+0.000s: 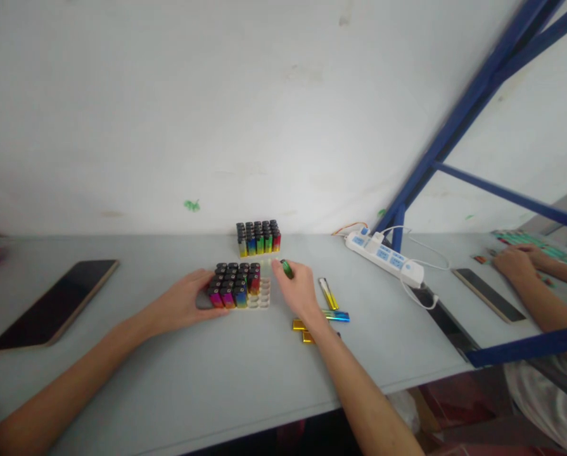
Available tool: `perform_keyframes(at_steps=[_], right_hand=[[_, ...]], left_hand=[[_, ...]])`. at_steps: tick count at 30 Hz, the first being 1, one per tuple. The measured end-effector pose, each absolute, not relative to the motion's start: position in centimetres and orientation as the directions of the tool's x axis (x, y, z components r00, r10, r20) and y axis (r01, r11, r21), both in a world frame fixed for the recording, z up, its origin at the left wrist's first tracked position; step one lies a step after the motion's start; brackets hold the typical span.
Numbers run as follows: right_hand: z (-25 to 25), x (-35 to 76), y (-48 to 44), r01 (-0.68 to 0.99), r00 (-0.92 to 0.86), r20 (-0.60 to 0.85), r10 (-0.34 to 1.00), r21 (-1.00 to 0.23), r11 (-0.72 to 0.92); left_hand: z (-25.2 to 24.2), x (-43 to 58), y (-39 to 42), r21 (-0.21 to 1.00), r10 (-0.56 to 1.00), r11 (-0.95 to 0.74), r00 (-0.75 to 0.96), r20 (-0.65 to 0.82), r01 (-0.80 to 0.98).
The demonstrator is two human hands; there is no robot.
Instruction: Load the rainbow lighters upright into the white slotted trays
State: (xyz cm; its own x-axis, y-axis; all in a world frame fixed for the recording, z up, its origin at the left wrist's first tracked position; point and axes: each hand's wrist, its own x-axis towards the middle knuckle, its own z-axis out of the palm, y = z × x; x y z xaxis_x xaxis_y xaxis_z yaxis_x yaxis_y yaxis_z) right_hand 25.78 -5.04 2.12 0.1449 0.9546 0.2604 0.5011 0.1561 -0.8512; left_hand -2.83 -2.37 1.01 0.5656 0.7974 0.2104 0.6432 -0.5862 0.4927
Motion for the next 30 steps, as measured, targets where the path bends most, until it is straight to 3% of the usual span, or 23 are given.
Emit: perform_keyframes(at_steps=[9,17,20,26,30], right_hand=[[2.4,25.4,-5.8,0.613,0.052,0.315,0.948,-0.759,0.218],[3.1,25.6,-6.6,0.611,-0.317,0.418,0.851,-0.597,0.520],[2.9,25.7,-6.7,0.660,-0.324,0.356,0.877,-0.579,0.479],[2.8,26.2,-6.6,0.599,-0.308,0.275,0.911,-0.688,0.410],[3.0,26.1,-6.7,0.679,-0.427,0.198,0.882,-0.574,0.458]], left_hand=[[1.0,-2.8,-2.5,0.472,0.791,-0.595,0.578,0.201,0.651],[1.2,-2.7,-2.7,0.463,0.805,-0.577,0.566,0.181,0.673],[1.2,-2.6,-2.7,0.465,0.810,-0.570,0.559,0.177,0.677],[1.5,-2.6,-2.8,0.487,0.813,-0.561,0.557,0.171,0.669],[1.6,-2.6,-2.8,0.493,0.816,-0.556,0.553,0.168,0.670]])
